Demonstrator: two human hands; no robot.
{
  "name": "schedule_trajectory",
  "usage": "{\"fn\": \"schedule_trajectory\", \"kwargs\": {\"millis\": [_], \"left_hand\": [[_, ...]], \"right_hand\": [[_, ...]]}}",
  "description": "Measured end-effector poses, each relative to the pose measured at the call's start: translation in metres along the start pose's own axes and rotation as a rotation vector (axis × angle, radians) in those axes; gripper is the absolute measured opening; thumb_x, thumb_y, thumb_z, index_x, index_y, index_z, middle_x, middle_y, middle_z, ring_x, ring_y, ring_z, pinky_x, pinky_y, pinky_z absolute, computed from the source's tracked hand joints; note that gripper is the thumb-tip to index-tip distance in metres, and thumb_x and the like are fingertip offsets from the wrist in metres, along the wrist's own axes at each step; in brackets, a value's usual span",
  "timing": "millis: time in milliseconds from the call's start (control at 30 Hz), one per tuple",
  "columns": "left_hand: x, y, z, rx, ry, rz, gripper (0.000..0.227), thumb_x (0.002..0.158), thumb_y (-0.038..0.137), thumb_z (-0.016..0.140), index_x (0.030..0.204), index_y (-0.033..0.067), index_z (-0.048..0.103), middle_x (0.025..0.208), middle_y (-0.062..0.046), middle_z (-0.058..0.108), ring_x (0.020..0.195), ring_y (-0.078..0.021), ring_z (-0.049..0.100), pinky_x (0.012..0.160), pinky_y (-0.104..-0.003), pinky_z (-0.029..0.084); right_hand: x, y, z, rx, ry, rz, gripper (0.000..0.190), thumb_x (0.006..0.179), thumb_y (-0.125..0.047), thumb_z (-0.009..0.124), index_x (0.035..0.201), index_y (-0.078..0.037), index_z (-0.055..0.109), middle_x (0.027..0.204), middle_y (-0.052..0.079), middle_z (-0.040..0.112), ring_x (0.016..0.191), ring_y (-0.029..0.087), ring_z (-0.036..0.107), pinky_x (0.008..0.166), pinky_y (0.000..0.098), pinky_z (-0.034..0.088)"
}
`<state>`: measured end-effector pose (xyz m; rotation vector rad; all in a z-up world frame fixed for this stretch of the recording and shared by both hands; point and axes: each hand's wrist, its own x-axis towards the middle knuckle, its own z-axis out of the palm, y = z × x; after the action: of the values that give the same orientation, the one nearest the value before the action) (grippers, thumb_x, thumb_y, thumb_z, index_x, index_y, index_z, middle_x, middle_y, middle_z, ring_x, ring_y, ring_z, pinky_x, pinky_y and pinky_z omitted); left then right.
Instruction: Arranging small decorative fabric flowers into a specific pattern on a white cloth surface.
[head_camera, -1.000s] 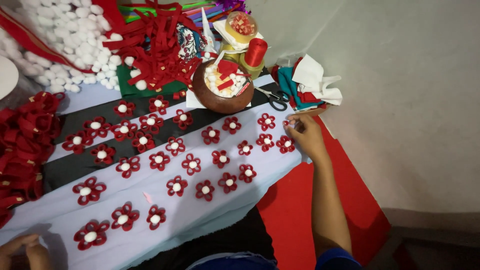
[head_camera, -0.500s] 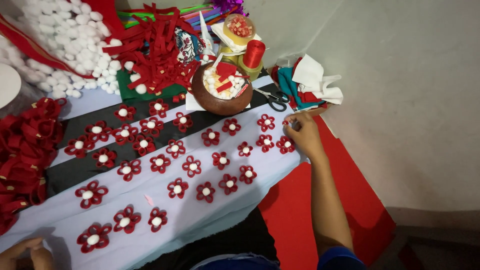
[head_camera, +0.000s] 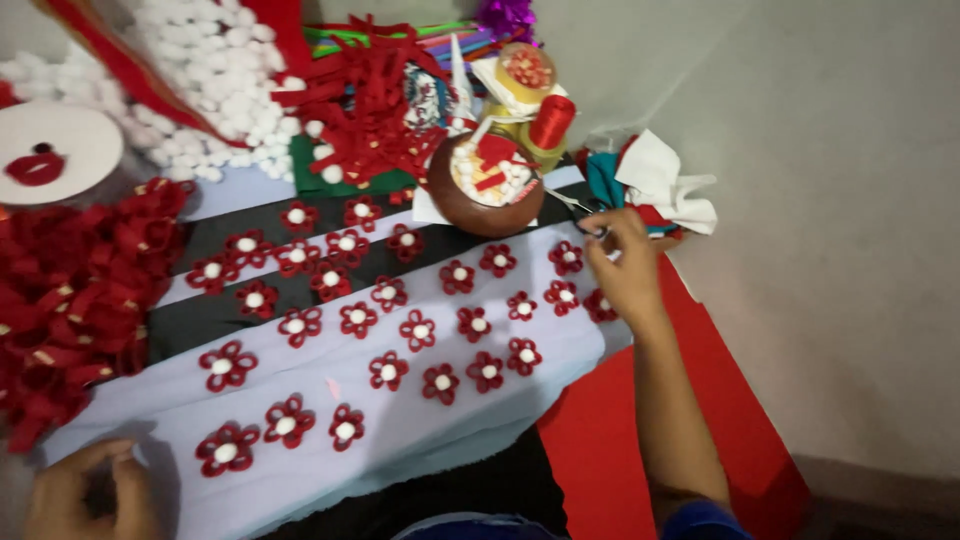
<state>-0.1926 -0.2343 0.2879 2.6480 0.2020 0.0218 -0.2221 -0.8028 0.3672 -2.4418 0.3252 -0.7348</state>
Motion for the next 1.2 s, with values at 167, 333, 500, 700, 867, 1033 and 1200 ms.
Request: {"fn": "schedule_trajectory", "kwargs": {"millis": [167, 333, 500, 700, 867, 1033, 1200], "left_hand": [[-0.014, -0.015, 0.023, -0.389, 0.387, 0.293, 0.013, 0.115, -0.005, 0.069, 0.124, -0.0011, 0.077, 0.119, -0.012, 0.071, 0.098, -0.0260, 0.063, 0.091, -0.037, 0.051], [-0.011, -0.006, 0.016, -0.350, 0.403, 0.293, 0.014, 0.110, -0.002, 0.067, 0.119, 0.0026, 0.076, 0.115, -0.011, 0.070, 0.092, -0.0257, 0.060, 0.088, -0.038, 0.048], [-0.011, 0.000, 0.009, -0.377, 0.378, 0.262, 0.013, 0.107, 0.001, 0.066, 0.116, 0.0052, 0.075, 0.114, -0.009, 0.070, 0.083, -0.0238, 0.058, 0.086, -0.037, 0.049], [-0.012, 0.005, 0.004, -0.406, 0.356, 0.196, 0.016, 0.104, 0.005, 0.064, 0.114, 0.0116, 0.075, 0.111, -0.005, 0.068, 0.084, -0.0218, 0.058, 0.088, -0.036, 0.049], [-0.010, 0.007, 0.000, -0.422, 0.337, 0.246, 0.013, 0.103, 0.003, 0.063, 0.109, 0.0064, 0.073, 0.114, -0.006, 0.071, 0.079, -0.0219, 0.058, 0.083, -0.036, 0.049], [-0.011, 0.010, -0.002, -0.442, 0.343, 0.231, 0.015, 0.103, 0.002, 0.063, 0.112, 0.0077, 0.074, 0.114, -0.007, 0.070, 0.078, -0.0210, 0.058, 0.085, -0.034, 0.049], [-0.010, 0.007, 0.000, -0.427, 0.322, 0.220, 0.015, 0.102, 0.005, 0.063, 0.111, 0.0092, 0.073, 0.114, -0.006, 0.070, 0.078, -0.0211, 0.059, 0.085, -0.035, 0.049]], "right_hand": [[0.043, -0.098, 0.056, 0.122, -0.327, -0.482, 0.011, 0.099, -0.007, 0.063, 0.103, -0.011, 0.072, 0.099, 0.006, 0.063, 0.094, 0.022, 0.060, 0.091, 0.0359, 0.045], [0.094, -0.102, 0.146, -0.133, -0.404, -0.744, 0.017, 0.092, -0.002, 0.060, 0.096, -0.010, 0.074, 0.096, 0.008, 0.058, 0.089, 0.031, 0.055, 0.078, 0.0466, 0.041], [0.124, -0.105, 0.194, -0.362, -0.547, -0.690, 0.020, 0.091, -0.013, 0.057, 0.102, -0.014, 0.073, 0.104, 0.008, 0.066, 0.100, 0.034, 0.057, 0.085, 0.0511, 0.040], [0.141, -0.120, 0.205, -0.326, -0.615, -0.636, 0.036, 0.094, -0.008, 0.053, 0.127, -0.010, 0.067, 0.117, 0.016, 0.065, 0.108, 0.040, 0.057, 0.091, 0.0545, 0.044], [0.146, -0.115, 0.219, -0.373, -0.729, -0.553, 0.050, 0.088, -0.003, 0.051, 0.133, -0.017, 0.068, 0.114, 0.014, 0.058, 0.110, 0.037, 0.051, 0.086, 0.0523, 0.044], [0.157, -0.094, 0.235, -0.294, -0.538, -0.625, 0.014, 0.090, -0.013, 0.059, 0.097, -0.009, 0.070, 0.098, 0.014, 0.062, 0.095, 0.037, 0.058, 0.073, 0.0500, 0.047], [0.168, -0.094, 0.235, -0.355, -0.548, -0.501, 0.011, 0.085, -0.011, 0.060, 0.079, -0.012, 0.069, 0.090, 0.008, 0.064, 0.083, 0.033, 0.061, 0.065, 0.0489, 0.049]]}}
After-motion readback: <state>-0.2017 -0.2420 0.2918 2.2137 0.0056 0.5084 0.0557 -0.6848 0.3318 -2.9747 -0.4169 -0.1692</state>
